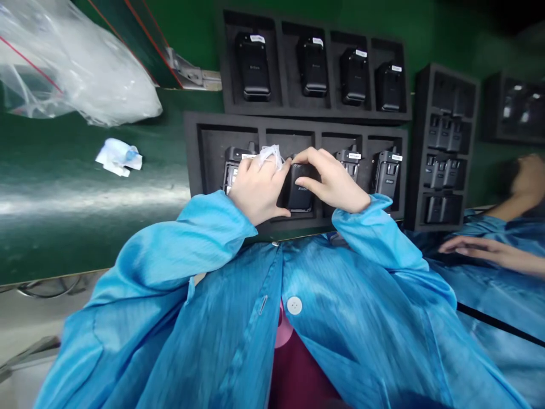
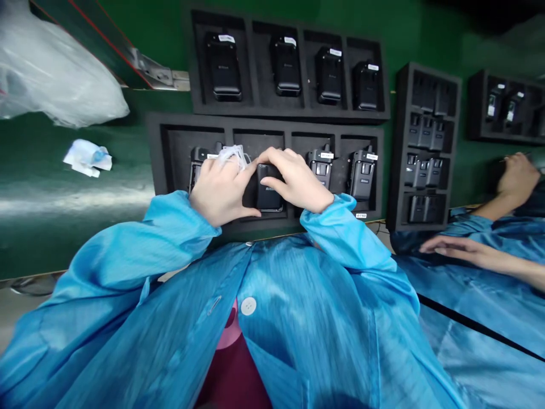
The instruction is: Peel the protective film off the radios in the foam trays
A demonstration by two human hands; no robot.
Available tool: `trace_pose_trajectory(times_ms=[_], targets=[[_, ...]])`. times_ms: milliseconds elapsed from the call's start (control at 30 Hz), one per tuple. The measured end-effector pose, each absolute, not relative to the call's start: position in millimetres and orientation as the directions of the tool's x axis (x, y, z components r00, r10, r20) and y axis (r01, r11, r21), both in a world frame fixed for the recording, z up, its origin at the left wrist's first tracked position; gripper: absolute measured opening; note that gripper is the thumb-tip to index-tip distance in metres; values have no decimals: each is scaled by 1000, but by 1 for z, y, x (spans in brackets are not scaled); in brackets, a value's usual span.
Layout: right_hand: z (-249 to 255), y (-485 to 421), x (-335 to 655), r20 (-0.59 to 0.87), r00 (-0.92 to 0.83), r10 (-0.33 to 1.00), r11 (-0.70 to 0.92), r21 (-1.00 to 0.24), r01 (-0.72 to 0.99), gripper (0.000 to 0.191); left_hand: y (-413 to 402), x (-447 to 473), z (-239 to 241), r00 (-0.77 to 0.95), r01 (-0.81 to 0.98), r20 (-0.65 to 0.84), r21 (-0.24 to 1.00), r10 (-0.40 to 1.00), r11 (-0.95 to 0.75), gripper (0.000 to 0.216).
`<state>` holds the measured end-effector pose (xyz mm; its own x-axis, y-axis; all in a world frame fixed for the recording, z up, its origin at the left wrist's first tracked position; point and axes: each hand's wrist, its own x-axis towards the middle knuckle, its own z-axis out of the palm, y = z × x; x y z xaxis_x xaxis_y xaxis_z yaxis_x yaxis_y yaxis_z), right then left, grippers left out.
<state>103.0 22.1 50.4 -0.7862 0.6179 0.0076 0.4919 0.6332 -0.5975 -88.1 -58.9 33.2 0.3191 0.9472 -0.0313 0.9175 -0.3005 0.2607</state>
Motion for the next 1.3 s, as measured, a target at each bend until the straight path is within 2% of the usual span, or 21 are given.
trace_pose_trajectory(times_ms=[233, 367, 633, 800, 933, 1300], targets=[[28, 2, 101, 80, -675, 734, 663, -302, 685, 37, -59, -88, 30, 337, 910, 3, 257, 942, -326, 100], [22, -6, 98, 137, -638, 758, 652, -199, 731, 37, -60, -87, 27, 331, 913, 24, 244, 943, -327, 99], [19, -14, 96, 142, -600, 788, 615, -233, 753, 42, -60, -87, 27, 324, 913, 10, 258, 946, -315, 99], [19, -17, 97, 166, -596, 786, 619, -211, 757, 41, -60, -87, 25, 318, 914, -2, 267, 948, -306, 101], [25, -16, 96, 99, -580, 808, 587, -206, 783, 43, -60, -88, 24, 320, 912, -7, 275, 947, -306, 101], [33, -14, 82, 94, -492, 866, 499, -74, 864, 40, -59, -88, 17, 319, 916, -2, 259, 948, -308, 101]])
